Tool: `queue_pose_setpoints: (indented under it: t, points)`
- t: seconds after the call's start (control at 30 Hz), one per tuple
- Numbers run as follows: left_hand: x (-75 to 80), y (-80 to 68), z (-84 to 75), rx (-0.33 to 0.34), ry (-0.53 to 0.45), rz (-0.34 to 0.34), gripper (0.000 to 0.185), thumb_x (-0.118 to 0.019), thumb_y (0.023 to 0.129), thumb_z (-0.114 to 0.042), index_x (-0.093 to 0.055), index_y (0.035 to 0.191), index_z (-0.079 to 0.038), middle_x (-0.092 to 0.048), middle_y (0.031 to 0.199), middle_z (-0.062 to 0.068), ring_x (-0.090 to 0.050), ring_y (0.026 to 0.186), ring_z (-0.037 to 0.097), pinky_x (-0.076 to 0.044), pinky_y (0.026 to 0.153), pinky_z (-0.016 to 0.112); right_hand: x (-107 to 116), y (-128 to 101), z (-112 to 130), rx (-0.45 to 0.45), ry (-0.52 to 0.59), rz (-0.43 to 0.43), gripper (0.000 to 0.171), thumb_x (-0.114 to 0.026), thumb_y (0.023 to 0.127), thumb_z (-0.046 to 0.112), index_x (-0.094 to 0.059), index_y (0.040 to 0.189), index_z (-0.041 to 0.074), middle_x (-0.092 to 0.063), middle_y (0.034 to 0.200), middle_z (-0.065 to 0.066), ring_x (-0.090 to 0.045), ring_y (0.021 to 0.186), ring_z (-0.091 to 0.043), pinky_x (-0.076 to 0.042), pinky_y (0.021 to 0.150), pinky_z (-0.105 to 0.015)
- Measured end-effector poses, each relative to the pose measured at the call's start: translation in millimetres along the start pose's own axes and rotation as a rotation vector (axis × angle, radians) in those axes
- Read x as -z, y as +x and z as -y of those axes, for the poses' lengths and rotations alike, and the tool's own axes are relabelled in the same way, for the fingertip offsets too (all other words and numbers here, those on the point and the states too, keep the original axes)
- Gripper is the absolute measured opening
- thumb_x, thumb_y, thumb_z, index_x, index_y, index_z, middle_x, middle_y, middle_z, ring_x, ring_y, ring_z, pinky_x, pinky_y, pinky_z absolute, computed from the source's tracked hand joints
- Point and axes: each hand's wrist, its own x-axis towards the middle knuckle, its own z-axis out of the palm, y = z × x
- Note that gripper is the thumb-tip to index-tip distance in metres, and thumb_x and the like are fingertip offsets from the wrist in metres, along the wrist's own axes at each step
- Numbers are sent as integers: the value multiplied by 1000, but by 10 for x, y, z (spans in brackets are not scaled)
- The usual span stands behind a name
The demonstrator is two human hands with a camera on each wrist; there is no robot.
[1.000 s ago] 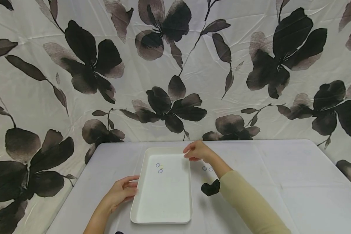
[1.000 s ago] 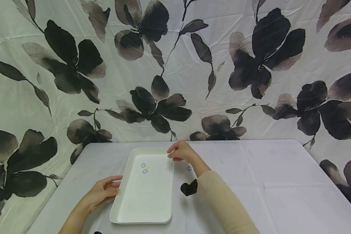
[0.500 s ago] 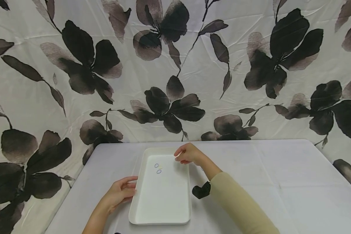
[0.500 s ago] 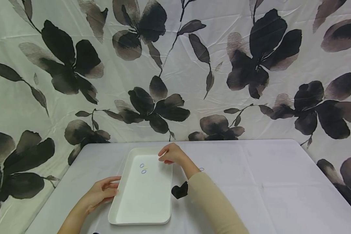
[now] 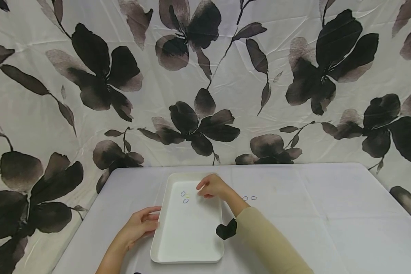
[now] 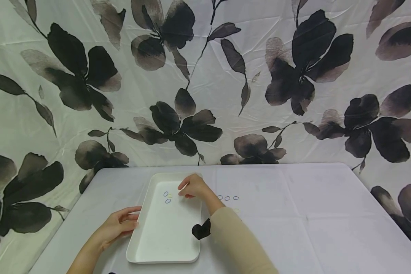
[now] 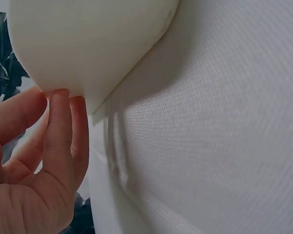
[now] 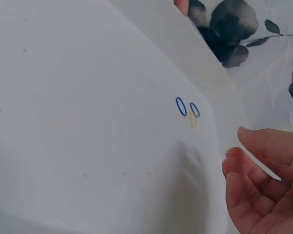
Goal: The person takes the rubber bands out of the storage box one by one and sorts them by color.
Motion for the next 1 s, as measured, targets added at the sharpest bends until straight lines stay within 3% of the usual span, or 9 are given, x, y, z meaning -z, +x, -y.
queue_pose_setpoints:
  t: [0.4, 0.73, 1.0]
  points:
    - [10, 14, 11, -6, 2, -4, 61, -62, 82, 2, -35, 135, 12, -59, 113, 22, -62, 93, 22, -53, 76, 34, -264, 74, -116, 18, -69, -80, 9, -73, 75, -1, -69, 83, 0, -54, 58, 0, -49, 49, -10, -41, 48, -19]
    - [-17, 4, -5, -8, -1, -7, 60, -63, 82, 2, -36, 135, 11, -58, 113, 23, -62, 93, 22, -53, 76, 34, -402, 122, -231, 106, -111, -223, 5, -71, 75, 2, -70, 80, 3, -52, 54, 3, -45, 48, -8, -37, 46, -19]
    - [3, -5, 0, -3, 4, -14, 60, -62, 82, 2, -36, 135, 11, -59, 112, 21, -62, 92, 21, -53, 76, 34, -523, 170, -269, 110, -123, -295, 4, -72, 75, 5, -72, 79, 6, -54, 58, 2, -46, 50, -8, -38, 46, -20]
